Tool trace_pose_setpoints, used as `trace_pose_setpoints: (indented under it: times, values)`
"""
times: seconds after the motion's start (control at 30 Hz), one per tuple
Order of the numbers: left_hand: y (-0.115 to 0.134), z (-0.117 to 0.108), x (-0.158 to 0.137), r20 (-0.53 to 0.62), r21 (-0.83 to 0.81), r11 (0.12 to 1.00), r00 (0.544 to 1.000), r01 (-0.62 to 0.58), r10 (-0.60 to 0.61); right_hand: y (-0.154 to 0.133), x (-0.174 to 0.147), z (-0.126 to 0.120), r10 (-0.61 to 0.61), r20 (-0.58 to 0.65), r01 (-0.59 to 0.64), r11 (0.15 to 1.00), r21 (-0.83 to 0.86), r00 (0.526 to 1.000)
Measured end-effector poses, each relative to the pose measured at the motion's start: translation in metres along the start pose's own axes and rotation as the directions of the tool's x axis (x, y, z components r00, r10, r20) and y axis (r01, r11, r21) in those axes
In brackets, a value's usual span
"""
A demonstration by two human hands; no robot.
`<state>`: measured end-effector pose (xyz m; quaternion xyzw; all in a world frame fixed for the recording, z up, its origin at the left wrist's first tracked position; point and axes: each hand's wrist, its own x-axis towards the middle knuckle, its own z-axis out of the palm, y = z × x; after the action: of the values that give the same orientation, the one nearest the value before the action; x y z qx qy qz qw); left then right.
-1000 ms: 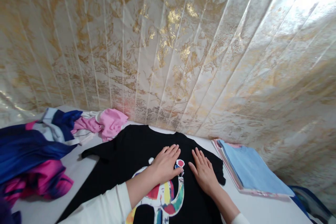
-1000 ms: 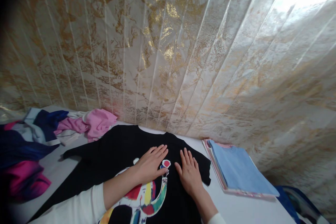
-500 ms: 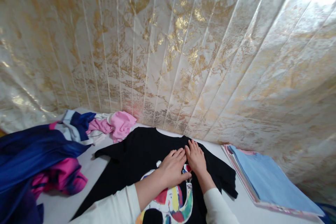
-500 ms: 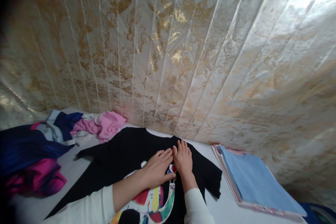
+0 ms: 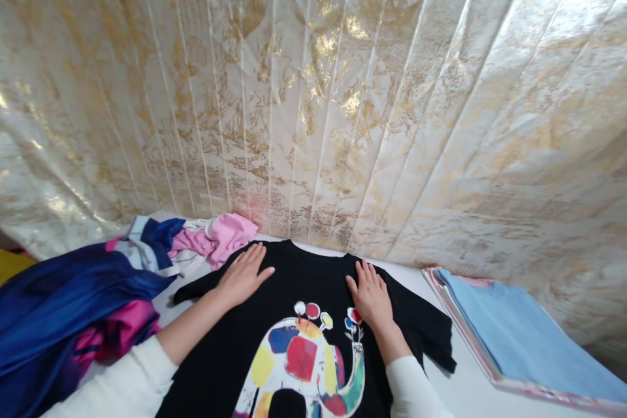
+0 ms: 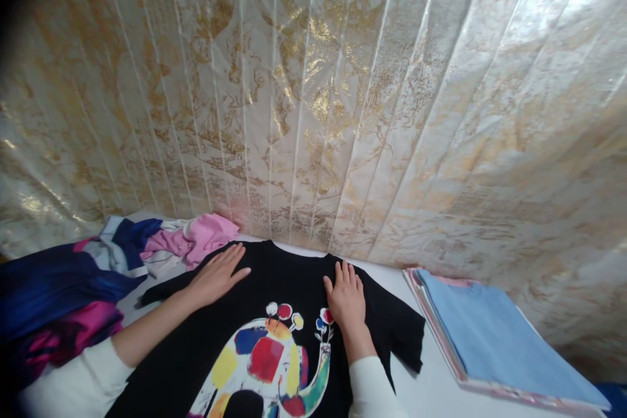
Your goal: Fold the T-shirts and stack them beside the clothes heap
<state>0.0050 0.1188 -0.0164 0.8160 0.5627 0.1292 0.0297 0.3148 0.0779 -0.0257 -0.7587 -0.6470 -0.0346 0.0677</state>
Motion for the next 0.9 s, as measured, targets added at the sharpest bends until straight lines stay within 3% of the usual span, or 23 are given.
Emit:
trace_pose_setpoints:
  times: [0.1, 0.3, 0.4, 0.67, 0.9]
  values:
    - [-0.010, -0.004, 0.004, 0.001, 0.040, 0.999, 1.000, 0.015, -0.015, 0.000, 0.000, -0.001, 0.000, 0.001, 0.000, 1.000, -0.001, 1.000]
    - [0.040, 0.007, 0.008, 0.036, 0.040, 0.992, 0.993, -0.118, 0.117, 0.000, -0.001, -0.001, -0.003, -0.001, 0.003, 1.000, -0.007, 1.000]
    - [0.051, 0.013, 0.017, 0.061, 0.028, 0.990, 0.989, -0.138, 0.136, 0.000, -0.002, -0.002, -0.004, -0.003, 0.004, 1.000, -0.009, 1.000]
    - [0.017, 0.008, 0.026, 0.058, 0.036, 0.997, 0.996, -0.066, 0.064, 0.000, -0.001, -0.002, -0.005, 0.008, 0.005, 1.000, 0.000, 1.000]
    - [0.018, 0.002, -0.011, 0.094, 0.008, 0.983, 0.979, -0.183, 0.181, 0.000, -0.002, 0.001, -0.001, 0.008, 0.001, 1.000, 0.012, 1.000]
